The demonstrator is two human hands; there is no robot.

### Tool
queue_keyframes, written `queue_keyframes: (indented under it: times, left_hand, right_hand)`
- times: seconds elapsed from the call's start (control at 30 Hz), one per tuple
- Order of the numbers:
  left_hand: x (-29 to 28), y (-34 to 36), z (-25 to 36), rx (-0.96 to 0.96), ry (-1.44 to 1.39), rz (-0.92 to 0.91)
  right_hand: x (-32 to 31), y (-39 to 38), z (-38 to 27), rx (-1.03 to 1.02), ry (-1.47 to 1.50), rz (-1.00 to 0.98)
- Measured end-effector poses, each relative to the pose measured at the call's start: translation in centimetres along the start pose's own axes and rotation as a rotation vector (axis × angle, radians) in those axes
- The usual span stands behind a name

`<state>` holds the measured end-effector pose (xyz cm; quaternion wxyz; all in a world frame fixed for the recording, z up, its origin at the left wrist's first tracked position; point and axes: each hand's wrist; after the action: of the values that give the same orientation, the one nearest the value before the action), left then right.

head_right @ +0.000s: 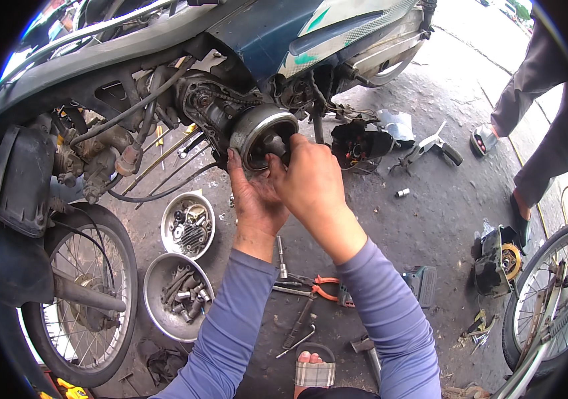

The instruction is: The person is repairing a motorcycle, specifically working on the engine and transmission components.

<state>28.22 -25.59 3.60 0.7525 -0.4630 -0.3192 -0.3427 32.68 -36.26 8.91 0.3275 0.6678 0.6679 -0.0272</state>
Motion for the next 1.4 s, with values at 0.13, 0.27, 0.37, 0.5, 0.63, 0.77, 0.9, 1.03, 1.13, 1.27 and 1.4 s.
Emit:
queue_keyframes:
  times: [0.13, 0.27, 0.37, 0.5, 0.63, 0.77, 0.9, 1.03, 1.13, 1.27, 1.4]
  left_hand:
    - [-0.5, -0.4, 0.2, -0.126, 0.05, -0.128]
    - [-0.3, -0.4, 0.4, -0.07, 0.045, -0.021]
    - [-0.7, -0.1, 0.9, -0.089, 0.101, -0.076]
    - [-3.8, 1.0, 2.4, -0.075, 0.326, -0.191]
    - [-10.8, 2.3, 5.2, -0.154, 0.513, -0.179]
    - [-18.7, 2.2, 6.3, 0.223, 1.785, 0.167]
    - [-22.7, 2.3, 6.3, 0.733, 2.114, 0.256]
    - [-22.3, 4.6, 6.4, 1.26, 2.287, -0.071]
    - [-21.1, 5.8, 7.0, 1.068, 2.445, -0.149]
    - [-18.6, 4.0, 6.6, 0.64, 1.89, -0.015]
    - [-13.1, 0.3, 5.1, 0.014, 0.617, -0.082]
  right_hand:
    - [0.2, 0.0, 0.2, 0.871, 0.701, -0.414]
    - [0.7, 0.0, 0.3, -0.119, -0.138, -0.024]
    - [0.3, 0.5, 0.3, 0.646, 0.273, -0.235]
    - [0.0, 0.6, -0.2, 0.538, 0.125, -0.366]
    - [0.5, 0.4, 0.0, 0.064, -0.07, -0.175]
    - [0.7, 0.9, 0.6, 1.058, 0.693, -0.62]
    - [0.7, 0.7, -0.4, -0.197, -0.341, -0.087]
    - [-0.3, 2.1, -1.1, 0.916, 0.557, -0.57]
    - [-0.1, 1.2, -0.6, 0.322, 0.103, -0.29]
    - [0.1, 1.2, 0.9, 0.1, -0.047, -0.204]
    - [0.0, 1.4, 0.6, 0.858, 0.493, -0.546]
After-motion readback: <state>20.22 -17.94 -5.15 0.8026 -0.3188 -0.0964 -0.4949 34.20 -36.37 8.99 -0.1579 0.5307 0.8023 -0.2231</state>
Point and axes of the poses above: each hand's wrist, its own y-axis towards the middle knuckle, its own x-axis out of the palm, z = x × y, and after that the axes turned 13 degrees about z, right-handed
